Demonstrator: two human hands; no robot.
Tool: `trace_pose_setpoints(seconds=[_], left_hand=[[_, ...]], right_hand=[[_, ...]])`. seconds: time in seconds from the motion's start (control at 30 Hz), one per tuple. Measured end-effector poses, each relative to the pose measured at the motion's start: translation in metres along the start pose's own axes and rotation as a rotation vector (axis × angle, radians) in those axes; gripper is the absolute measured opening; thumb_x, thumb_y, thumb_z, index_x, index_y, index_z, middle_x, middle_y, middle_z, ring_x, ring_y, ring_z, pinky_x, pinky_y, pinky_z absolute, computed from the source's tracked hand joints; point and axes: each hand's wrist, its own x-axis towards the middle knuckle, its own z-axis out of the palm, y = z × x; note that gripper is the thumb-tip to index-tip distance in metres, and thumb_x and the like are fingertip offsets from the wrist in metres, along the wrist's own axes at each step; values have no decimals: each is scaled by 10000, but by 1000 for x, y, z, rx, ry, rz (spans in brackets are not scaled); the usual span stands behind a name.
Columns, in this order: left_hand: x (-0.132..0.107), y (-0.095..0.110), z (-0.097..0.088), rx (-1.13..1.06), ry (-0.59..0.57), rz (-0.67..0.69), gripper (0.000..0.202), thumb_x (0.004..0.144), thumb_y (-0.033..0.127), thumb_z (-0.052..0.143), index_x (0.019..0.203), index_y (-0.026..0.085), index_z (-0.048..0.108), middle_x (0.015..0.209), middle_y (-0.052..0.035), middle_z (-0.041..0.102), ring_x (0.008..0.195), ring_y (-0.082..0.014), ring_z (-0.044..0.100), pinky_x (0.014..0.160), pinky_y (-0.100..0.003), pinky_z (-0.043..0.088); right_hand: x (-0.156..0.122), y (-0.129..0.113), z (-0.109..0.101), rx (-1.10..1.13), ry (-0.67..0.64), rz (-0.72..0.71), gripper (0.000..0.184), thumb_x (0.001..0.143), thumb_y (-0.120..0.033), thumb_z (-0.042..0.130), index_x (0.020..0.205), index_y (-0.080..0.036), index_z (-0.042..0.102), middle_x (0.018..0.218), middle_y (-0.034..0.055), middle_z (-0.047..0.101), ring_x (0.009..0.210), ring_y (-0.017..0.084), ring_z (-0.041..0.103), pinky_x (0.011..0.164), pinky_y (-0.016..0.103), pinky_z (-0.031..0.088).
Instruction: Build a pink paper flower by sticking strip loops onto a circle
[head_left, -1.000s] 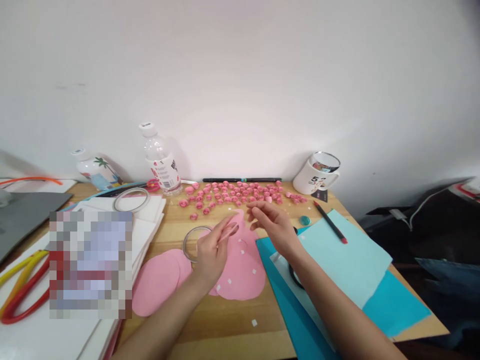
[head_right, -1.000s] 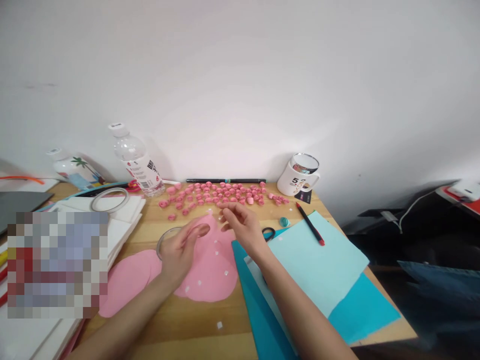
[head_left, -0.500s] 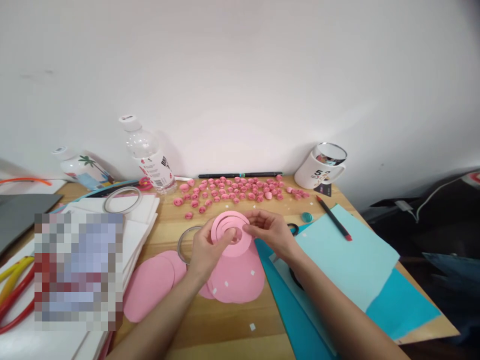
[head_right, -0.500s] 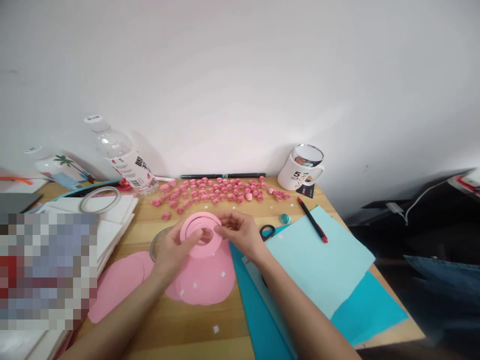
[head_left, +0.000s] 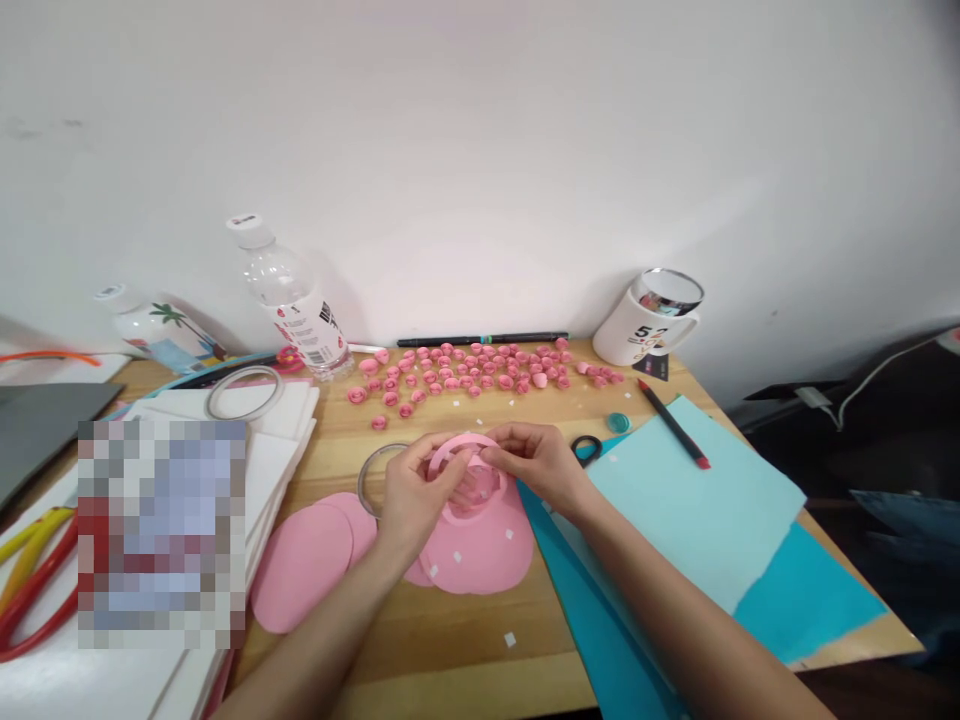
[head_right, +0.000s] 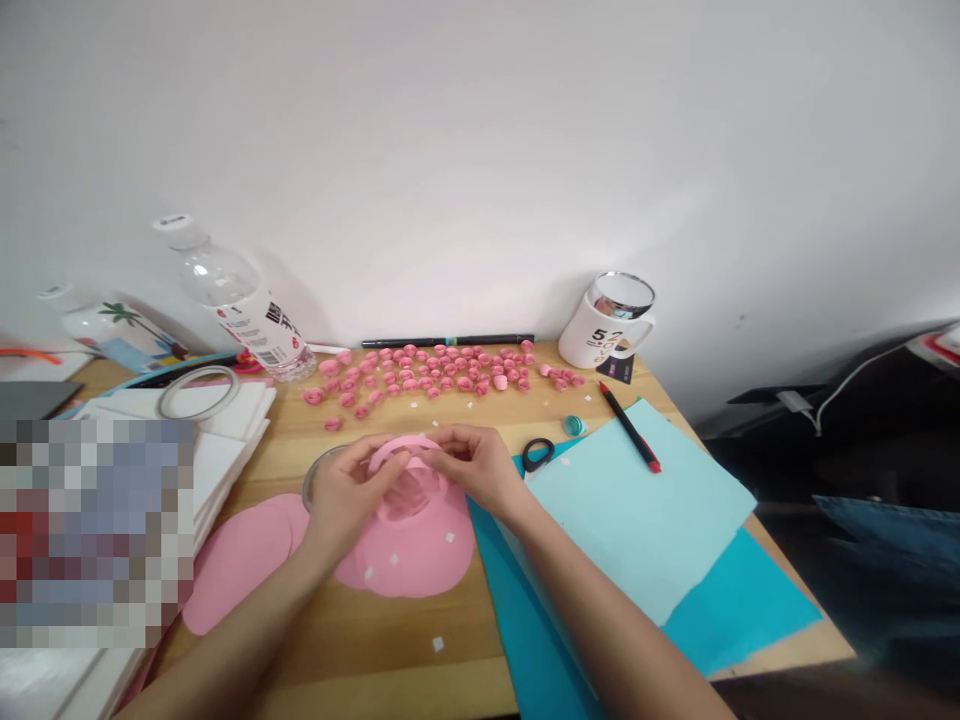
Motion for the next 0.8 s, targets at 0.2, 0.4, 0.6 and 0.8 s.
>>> trace_pose_setpoints(seconds=[0.2, 0.4, 0.6, 0.8], left_hand=[[2, -1, 0, -22, 70, 8, 125, 697, 285, 649, 684, 165, 683, 686, -17, 711, 613, -145, 661, 545, -187, 514], [-1, 2, 2, -191, 24, -170, 194, 727, 354, 611, 690, 166, 583, 544, 15, 649, 350, -127, 571, 363, -212, 467], [-1, 2, 0, -82, 6, -45, 116, 641, 271, 690, 695, 174, 656, 640, -7, 689, 506, -146, 634, 447, -202, 498], [-2, 6, -1, -111, 42, -102, 148, 642, 292, 683, 638, 168, 602, 487, 35, 606, 390, -119, 570, 372, -192, 465]], right_hand=[[-3, -4, 2, 11, -36, 5, 267, 683, -385, 694, 821, -157, 695, 760, 41, 716, 680, 160, 643, 645, 275, 482], [-3, -4, -1, 33, 8, 11, 288, 732, -410, 642, 866, -159, 690, 766, 60, 725, 704, 171, 652, 663, 294, 498], [-4, -2, 9, -33, 25, -20, 250, 702, -397, 673, 751, -153, 696, 652, 35, 692, 552, 123, 598, 530, 239, 472], [-4, -2, 7, 239, -164, 89, 354, 802, -457, 550, 860, -149, 714, 713, 67, 705, 594, 129, 622, 585, 253, 493]])
